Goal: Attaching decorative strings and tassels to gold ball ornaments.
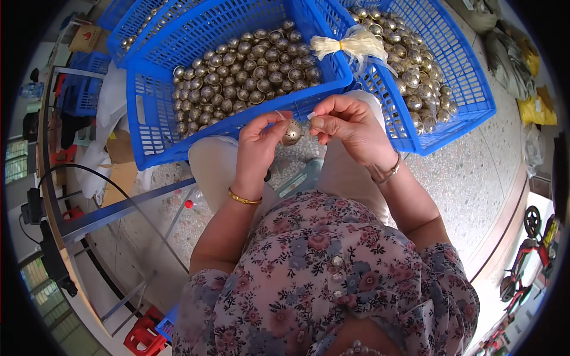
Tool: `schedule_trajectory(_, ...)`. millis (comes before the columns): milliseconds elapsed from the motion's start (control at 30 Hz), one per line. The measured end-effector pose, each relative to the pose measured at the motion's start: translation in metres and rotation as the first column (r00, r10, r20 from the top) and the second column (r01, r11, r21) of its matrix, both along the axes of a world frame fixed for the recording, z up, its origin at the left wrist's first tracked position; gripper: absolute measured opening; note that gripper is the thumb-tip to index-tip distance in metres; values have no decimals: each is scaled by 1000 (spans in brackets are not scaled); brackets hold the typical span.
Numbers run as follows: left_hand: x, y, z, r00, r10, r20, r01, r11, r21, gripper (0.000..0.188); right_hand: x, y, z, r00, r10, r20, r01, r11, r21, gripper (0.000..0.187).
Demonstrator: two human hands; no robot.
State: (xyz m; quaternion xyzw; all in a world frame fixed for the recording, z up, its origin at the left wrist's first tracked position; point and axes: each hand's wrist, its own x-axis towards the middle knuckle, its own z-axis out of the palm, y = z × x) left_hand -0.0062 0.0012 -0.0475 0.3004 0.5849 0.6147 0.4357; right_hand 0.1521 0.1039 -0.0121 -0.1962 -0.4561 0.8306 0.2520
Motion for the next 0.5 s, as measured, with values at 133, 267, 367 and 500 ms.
schedule_trajectory(133,3,-1,5,996,-23,-83,31,995,97,7,-13,-9,-13,997,31,70,-36,997,69,6)
schedule_trajectory(267,5,-4,7,953,-27,-300,46,998,53,8,-18,-11,-19,993,-10,119,-5,992,125,6)
schedule_trajectory(367,7,-3,6,930,-33,-366,56,997,52,9,-18,-10,-16,987,-8,161,-12,992,125,8)
schedule_trajectory(500,13,-2,11,884,-31,-466,85,992,96,10,-15,-11,-19,994,-44,101,33,994,108,13)
